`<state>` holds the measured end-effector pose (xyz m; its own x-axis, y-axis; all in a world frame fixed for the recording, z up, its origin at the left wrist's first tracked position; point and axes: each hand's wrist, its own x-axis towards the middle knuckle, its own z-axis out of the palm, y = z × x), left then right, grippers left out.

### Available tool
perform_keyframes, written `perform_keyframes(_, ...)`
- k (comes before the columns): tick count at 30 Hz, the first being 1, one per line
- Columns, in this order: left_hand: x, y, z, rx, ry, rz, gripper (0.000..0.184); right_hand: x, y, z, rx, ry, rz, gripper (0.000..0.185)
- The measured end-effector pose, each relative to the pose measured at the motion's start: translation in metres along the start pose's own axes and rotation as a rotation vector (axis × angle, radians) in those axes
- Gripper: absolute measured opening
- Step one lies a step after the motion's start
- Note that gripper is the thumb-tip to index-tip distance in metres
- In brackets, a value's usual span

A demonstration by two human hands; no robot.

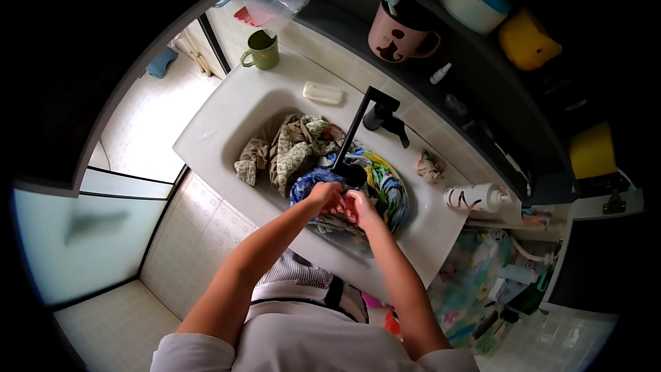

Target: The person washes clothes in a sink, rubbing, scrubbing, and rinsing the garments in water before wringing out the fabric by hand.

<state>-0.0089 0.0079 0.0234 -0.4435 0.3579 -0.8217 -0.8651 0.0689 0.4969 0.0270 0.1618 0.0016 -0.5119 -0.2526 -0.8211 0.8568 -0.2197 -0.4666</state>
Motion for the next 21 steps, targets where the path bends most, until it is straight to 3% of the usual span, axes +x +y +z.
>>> perform_keyframes(4, 0.045, -0.013, -0.021, -0.182, 0.034, -0.08, 0.037, 0.013, -0.007, 0.027, 0.087, 0.122, -0.087, 0.037)
perform_keyframes(6, 0.058, -0.015, -0.026, -0.185, 0.148, -0.044, 0.04, 0.045, 0.007, 0.023, 0.138, 0.218, -0.143, 0.042)
perform_keyframes(9, 0.09, -0.011, -0.028, -0.028, 0.278, 0.001, 0.036, 0.11, 0.026, 0.017, 0.108, 0.356, -0.189, 0.035)
perform_keyframes(10, 0.11, -0.019, -0.038, -0.123, 0.198, 0.12, 0.034, 0.132, 0.034, 0.011, 0.055, 0.379, -0.231, 0.033)
perform_keyframes(13, 0.274, -0.084, -0.065, -0.49, 0.345, 0.114, 0.033, 0.143, 0.022, 0.014, -0.043, 0.382, -0.313, 0.031)
perform_keyframes(15, 0.269, -0.067, -0.076, -0.44, -0.612, 0.385, 0.038, 0.149, 0.019, 0.016, -0.077, 0.365, -0.361, 0.03)
perform_keyframes(16, 0.269, -0.062, -0.081, -0.433, -0.651, 0.414, 0.038, 0.15, 0.017, 0.017, -0.089, 0.354, -0.385, 0.029)
perform_keyframes(18, 0.26, -0.05, -0.078, -0.389, -0.248, 0.251, 0.037, 0.154, 0.018, 0.017, -0.1, 0.326, -0.433, 0.028)
perform_keyframes(21, 0.243, -0.028, -0.081, -0.329, -0.038, 0.159, 0.035, 0.155, 0.016, 0.02, -0.097, 0.269, -0.499, 0.027)
